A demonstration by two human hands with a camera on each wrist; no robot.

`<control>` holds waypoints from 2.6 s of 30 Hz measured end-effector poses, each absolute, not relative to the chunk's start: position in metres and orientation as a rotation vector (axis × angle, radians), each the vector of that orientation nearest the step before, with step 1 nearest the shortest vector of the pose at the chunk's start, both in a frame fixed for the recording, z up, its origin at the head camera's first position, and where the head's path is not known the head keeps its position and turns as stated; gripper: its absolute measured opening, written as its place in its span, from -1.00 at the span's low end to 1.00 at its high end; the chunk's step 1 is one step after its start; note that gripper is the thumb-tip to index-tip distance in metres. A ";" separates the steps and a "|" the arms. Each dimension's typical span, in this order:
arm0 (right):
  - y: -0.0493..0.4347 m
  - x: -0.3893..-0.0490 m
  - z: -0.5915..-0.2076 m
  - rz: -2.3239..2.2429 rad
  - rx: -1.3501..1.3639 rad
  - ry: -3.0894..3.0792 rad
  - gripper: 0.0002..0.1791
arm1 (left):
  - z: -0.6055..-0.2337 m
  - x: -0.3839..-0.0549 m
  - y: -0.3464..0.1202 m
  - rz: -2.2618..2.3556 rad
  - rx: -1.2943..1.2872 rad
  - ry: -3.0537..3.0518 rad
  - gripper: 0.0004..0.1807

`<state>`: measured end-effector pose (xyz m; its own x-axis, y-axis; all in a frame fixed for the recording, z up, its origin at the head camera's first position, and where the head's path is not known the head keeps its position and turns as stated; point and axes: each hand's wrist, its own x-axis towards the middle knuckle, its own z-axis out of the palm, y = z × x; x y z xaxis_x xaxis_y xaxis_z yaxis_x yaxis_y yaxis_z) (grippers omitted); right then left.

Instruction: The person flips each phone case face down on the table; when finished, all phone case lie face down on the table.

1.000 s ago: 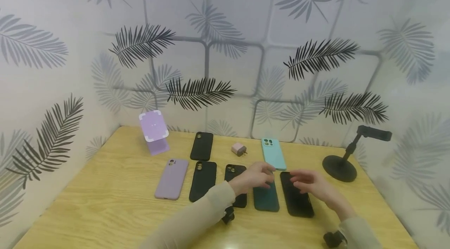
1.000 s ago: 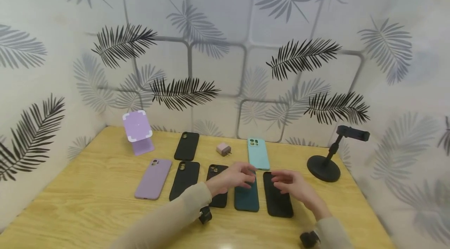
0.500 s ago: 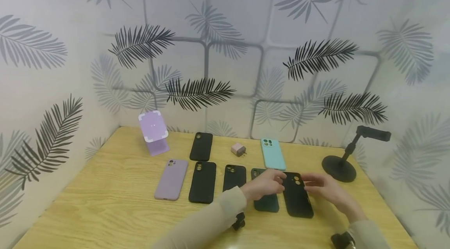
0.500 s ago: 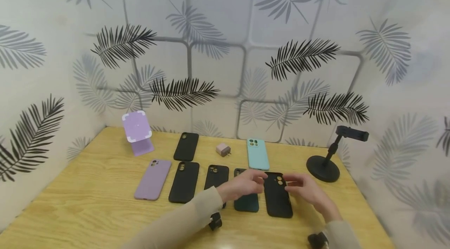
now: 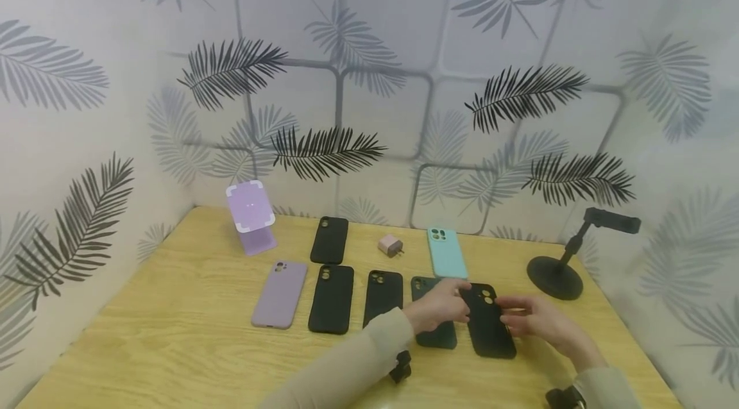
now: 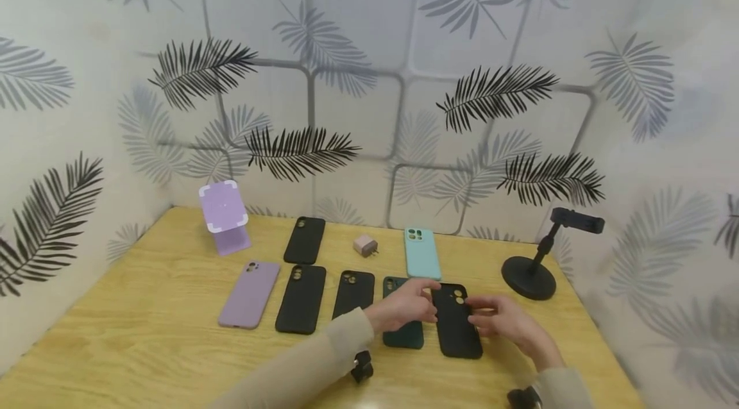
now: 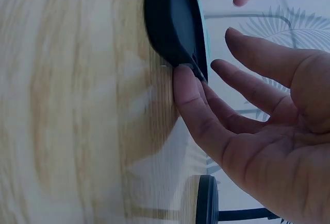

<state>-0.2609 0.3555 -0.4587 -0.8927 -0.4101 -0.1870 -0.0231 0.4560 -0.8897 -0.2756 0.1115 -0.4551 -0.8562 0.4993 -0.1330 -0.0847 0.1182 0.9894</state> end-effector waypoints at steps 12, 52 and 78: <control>0.346 -0.263 -0.458 -1.494 -0.293 2.275 -0.29 | -0.450 -0.274 0.113 1.986 0.231 1.927 -0.35; 0.325 -0.269 -0.457 -1.708 -0.265 2.202 -0.27 | -0.456 -0.276 0.113 1.818 0.398 1.907 -0.28; 0.350 -0.260 -0.464 -1.433 -0.105 2.498 -0.39 | -0.456 -0.278 0.107 1.802 0.388 1.814 -0.37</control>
<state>-0.2603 0.3499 -0.4637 -0.9637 -0.1900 -0.1876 0.0660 0.5112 -0.8569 -0.2785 0.1066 -0.4564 -0.8080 0.5621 -0.1766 -0.1729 0.0602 0.9831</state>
